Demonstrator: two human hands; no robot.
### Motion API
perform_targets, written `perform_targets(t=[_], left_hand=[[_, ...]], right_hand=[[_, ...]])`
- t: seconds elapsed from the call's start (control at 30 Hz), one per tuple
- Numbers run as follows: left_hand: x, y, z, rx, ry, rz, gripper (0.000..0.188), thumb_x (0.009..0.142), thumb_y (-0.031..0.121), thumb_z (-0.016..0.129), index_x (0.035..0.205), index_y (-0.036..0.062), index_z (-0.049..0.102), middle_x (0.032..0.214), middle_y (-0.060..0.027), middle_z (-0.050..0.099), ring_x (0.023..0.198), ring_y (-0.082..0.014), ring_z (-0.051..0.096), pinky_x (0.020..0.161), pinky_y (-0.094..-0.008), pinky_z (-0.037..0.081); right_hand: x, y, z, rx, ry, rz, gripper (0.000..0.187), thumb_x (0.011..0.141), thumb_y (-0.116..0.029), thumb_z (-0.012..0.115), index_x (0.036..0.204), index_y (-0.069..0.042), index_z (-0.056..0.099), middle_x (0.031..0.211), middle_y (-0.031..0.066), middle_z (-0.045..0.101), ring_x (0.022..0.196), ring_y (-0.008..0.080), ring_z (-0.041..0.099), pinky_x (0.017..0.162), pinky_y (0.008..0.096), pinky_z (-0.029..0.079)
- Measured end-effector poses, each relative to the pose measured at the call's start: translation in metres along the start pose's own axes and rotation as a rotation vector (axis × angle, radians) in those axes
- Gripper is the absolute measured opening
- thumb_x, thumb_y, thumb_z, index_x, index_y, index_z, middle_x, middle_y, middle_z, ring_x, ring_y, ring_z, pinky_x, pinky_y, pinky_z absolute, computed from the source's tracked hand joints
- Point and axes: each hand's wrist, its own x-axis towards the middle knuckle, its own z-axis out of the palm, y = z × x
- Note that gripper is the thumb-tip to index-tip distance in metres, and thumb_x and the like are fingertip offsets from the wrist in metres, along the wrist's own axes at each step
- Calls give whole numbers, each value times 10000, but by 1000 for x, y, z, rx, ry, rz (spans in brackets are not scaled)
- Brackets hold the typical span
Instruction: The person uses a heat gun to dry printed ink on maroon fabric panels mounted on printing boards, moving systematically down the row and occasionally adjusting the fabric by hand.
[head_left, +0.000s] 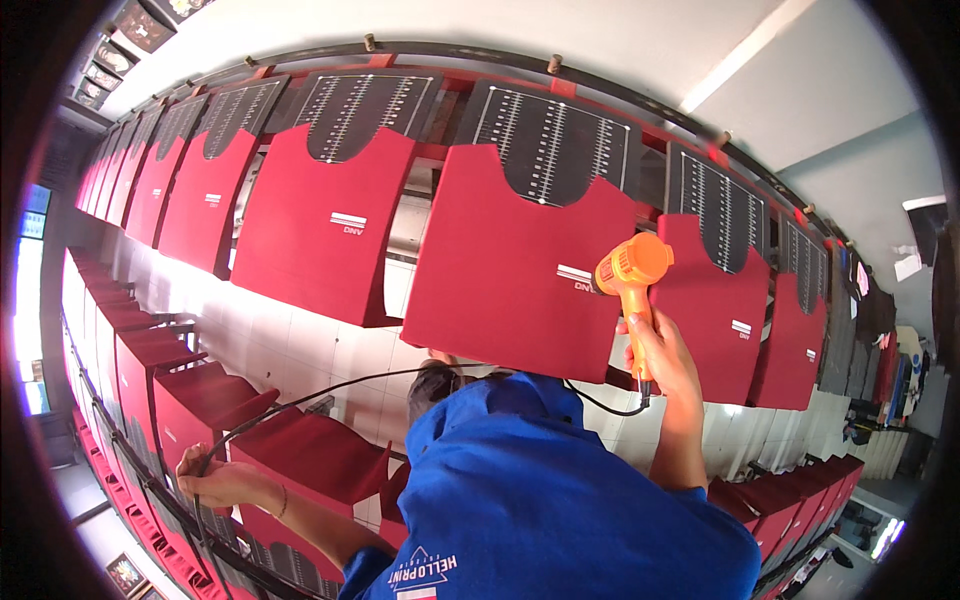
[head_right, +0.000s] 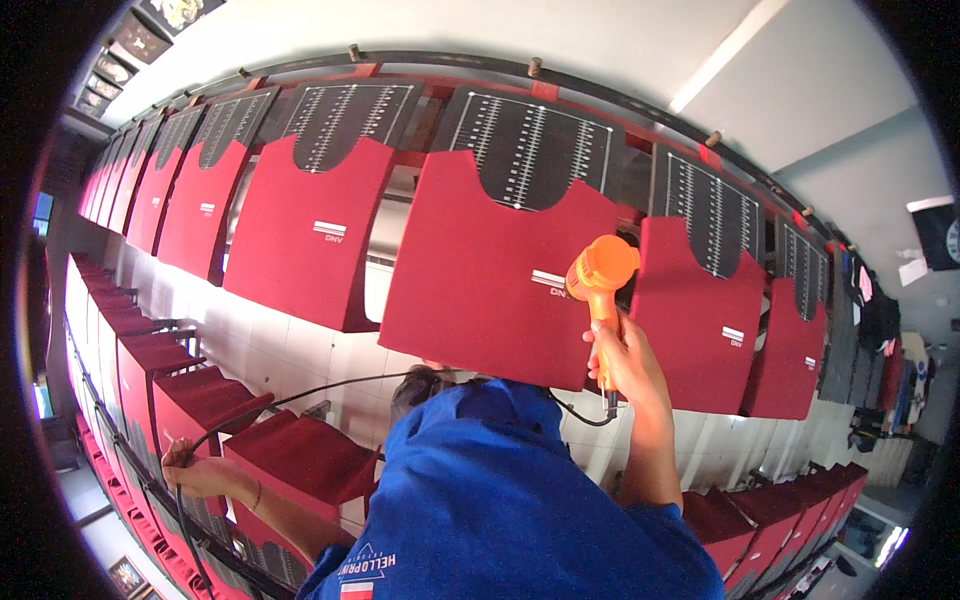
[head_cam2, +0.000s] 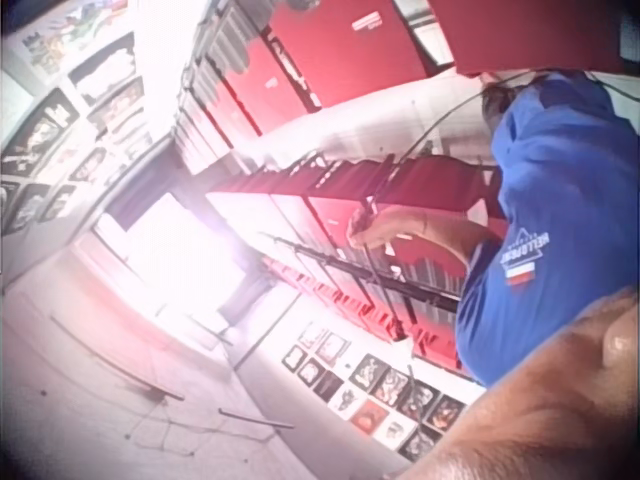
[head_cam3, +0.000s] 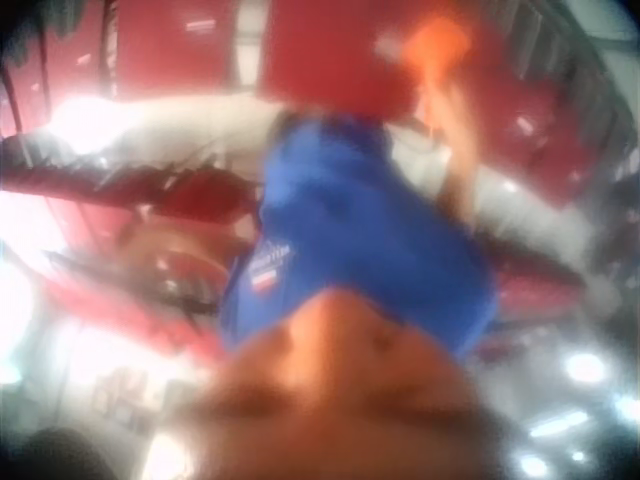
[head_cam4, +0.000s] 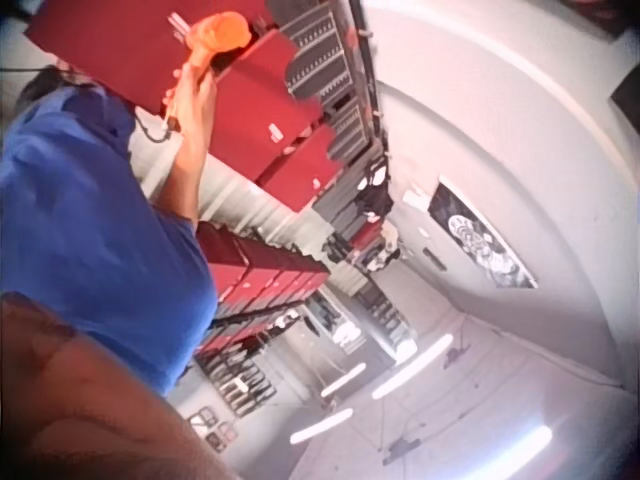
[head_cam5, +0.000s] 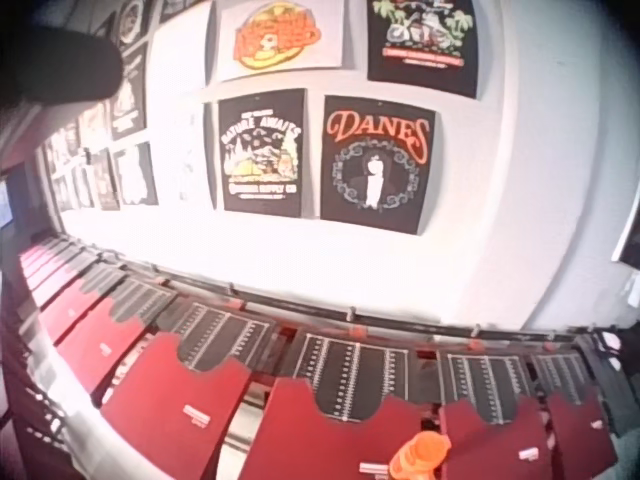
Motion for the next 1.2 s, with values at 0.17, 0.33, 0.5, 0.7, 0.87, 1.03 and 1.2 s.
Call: perform_targets(t=[0.17,0.33,0.5,0.7,0.87,1.03,1.2], left_hand=[[46,-38,18,61,-9,-17,460,1032,311,311,820,-13,559,780,-105,603,736,-200,576,695,-314,491],[142,-92,25,151,-35,15,472,1037,306,307,806,-6,576,809,-98,624,750,-194,586,699,-317,491],[258,-158,9,266,-24,-30,489,1032,335,309,887,-8,625,869,-101,648,817,-199,608,759,-317,483],[347,-226,2,308,-12,-173,439,1001,304,328,962,-22,620,954,-110,642,898,-216,618,814,-330,495],[381,-279,22,295,-110,-217,414,997,305,342,1018,-14,604,995,-122,634,929,-227,621,850,-336,513],[375,-284,60,303,-201,-239,465,1033,367,330,1035,-10,603,1032,-132,643,940,-224,626,869,-346,515],[375,-274,86,143,-190,-261,453,1042,338,314,1035,-11,602,1028,-136,650,947,-223,631,869,-348,520]], right_hand=[[20,-16,71,138,-127,-14,441,973,-304,553,1297,-18,466,978,106,619,621,128,575,542,282,525],[54,-58,209,130,-403,-57,478,990,-336,531,1305,17,463,1018,99,630,639,120,590,567,275,524],[99,-99,345,101,-443,-121,460,988,-348,536,1268,13,484,989,95,630,629,118,592,556,269,527],[111,-137,435,55,-266,-143,402,985,-349,545,1191,-6,512,954,81,619,634,112,589,541,264,531],[111,-147,465,26,-196,-127,406,985,-357,541,1190,-8,508,947,73,609,635,105,578,548,265,534],[102,-155,478,-16,-176,-97,361,1004,-319,502,1204,-18,498,931,69,594,628,107,577,530,261,534],[99,-147,470,-8,-143,-92,355,1000,-301,510,1207,-13,499,949,82,603,624,116,578,539,273,533]])
